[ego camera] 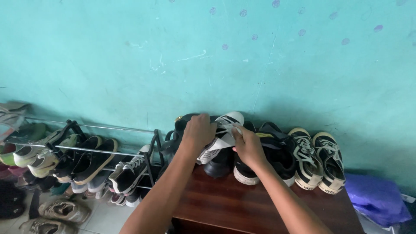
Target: The person wipes a white sneaker with a dark cloth on a wooden surface, then uses a small brush to scrub the shoe's upper and sole. The person continues wiping the shoe with the cloth and briefly adjusts the laces before resuming brushing and wiping.
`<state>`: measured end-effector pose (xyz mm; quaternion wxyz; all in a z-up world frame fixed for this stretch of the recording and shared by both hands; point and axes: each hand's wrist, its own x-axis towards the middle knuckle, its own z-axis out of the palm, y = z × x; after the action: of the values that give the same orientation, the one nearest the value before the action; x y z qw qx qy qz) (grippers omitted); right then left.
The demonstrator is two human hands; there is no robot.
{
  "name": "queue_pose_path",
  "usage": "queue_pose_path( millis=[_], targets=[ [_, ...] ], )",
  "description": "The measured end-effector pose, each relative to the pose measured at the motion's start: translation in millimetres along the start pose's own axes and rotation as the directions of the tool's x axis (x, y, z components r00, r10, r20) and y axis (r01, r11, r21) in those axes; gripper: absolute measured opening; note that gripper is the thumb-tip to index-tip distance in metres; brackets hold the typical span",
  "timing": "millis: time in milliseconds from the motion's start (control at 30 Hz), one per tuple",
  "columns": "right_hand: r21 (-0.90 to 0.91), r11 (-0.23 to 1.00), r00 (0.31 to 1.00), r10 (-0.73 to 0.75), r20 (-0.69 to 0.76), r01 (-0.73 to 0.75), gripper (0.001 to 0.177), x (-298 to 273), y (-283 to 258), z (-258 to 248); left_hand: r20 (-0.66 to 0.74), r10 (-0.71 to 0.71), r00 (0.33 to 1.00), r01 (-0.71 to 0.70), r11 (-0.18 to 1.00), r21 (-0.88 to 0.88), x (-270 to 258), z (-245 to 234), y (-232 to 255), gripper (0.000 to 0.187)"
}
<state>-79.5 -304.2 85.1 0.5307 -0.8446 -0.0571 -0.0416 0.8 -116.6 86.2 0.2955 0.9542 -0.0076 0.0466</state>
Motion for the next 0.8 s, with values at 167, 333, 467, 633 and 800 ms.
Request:
queue_pose_path(
  millis=[167, 333, 467, 633, 800],
  targets=[
    [0.072, 0.994, 0.997, 0.076, 0.005, -0.076, 0.063, -18, -45, -1, -0.390, 0.221, 0.894, -0.304, 0.938, -0.165, -53, 8, 6, 0.014],
    [0.002, 0.992, 0.990, -0.129, -0.050, 0.129, 0.072, -41, -77, 8, -0.599, 0.146, 0.788, -0.407, 0.853, -0.327, -131, -27, 12, 0.017],
    [-0.233, 0.848, 0.841, -0.516, -0.161, 0.476, 0.068, -29, -40, 37, -0.740, 0.072, 0.669, -0.484, 0.797, -0.361, -136, 15, -23, 0.022],
    [-0.270, 0.792, 0.748, -0.608, -0.266, 0.547, 0.059, -16, -17, 64, -0.747, 0.034, 0.663, -0.467, 0.799, -0.378, -134, 51, -42, 0.024],
    [-0.340, 0.645, 0.630, -0.758, -0.170, 0.685, 0.058, -26, -1, 68, -0.711, 0.020, 0.703, -0.465, 0.770, -0.438, -150, 46, -38, 0.010]
  ],
)
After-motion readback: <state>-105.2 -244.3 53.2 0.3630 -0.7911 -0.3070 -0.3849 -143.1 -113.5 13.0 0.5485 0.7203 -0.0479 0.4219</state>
